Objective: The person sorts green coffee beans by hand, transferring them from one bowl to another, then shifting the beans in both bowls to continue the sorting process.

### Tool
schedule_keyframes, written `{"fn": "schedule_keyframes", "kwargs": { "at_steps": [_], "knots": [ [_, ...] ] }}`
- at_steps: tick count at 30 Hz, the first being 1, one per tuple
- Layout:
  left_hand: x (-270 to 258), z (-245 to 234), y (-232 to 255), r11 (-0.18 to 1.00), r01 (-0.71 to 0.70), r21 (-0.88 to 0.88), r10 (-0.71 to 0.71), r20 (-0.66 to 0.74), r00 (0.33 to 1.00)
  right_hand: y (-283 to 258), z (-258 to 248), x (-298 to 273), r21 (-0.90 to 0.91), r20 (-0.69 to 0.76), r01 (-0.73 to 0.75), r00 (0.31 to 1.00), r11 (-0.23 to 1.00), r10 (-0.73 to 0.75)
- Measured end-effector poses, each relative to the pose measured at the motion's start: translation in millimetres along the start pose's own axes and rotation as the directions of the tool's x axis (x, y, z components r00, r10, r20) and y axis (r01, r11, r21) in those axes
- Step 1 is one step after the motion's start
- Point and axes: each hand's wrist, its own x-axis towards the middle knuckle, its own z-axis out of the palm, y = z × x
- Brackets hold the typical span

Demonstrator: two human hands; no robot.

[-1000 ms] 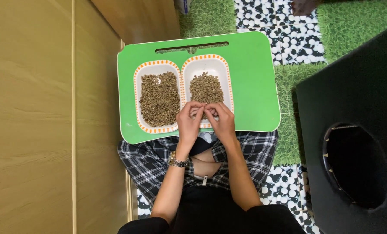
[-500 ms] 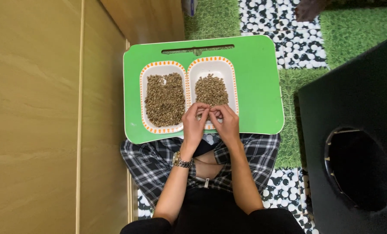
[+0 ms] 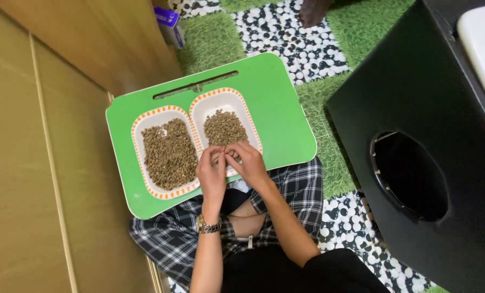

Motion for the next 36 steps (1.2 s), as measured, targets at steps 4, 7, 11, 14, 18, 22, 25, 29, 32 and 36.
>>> {"fn": "schedule_keyframes", "kwargs": {
  "at_steps": [4,7,11,14,18,22,25,29,32,36],
  "knots": [
    [-1,1,3,1.0,0.03,-0.007,-0.03,0.0,1.0,-9,-7,1,-0.031,0.002,0.005,1.0,1.0,-0.005],
    [-2,1,2,0.999,0.035,-0.015,-0.034,0.013,0.999,-10,-11,0,-0.024,0.012,-0.006,1.0,1.0,0.007],
    [1,7,-9,0.999,0.035,-0.04,-0.034,0.029,0.999,9,-10,-2,-0.019,-0.004,0.02,1.0,1.0,-0.02],
    [1,9,-14,0.999,0.033,-0.026,-0.032,0.042,0.999,25,-4,-7,-0.019,-0.014,0.011,1.0,1.0,-0.012],
    [0,1,5,0.997,0.038,-0.071,-0.029,0.113,0.993,16,-15,-4,-0.009,0.0,-0.007,1.0,1.0,0.007],
    [-6,-15,4,0.995,0.038,-0.088,-0.021,0.191,0.981,13,-12,-8,-0.018,0.068,-0.028,0.997,0.999,0.029],
    [-15,-28,-4,0.991,0.012,-0.135,0.018,0.218,0.976,6,-11,-1,-0.05,0.105,-0.028,0.994,0.998,0.034],
    [-28,-44,-23,0.994,0.055,-0.092,-0.037,0.181,0.983,-6,-10,13,-0.125,0.137,0.071,0.989,0.99,-0.054],
    [-37,-66,-39,0.996,0.073,-0.044,-0.068,0.106,0.992,-20,4,26,-0.067,0.222,0.165,0.964,0.984,-0.146],
    [-41,-104,-46,0.996,0.09,-0.016,-0.09,-0.019,0.996,-37,27,47,-0.046,0.385,0.307,0.883,0.951,-0.266]
  ]
}}
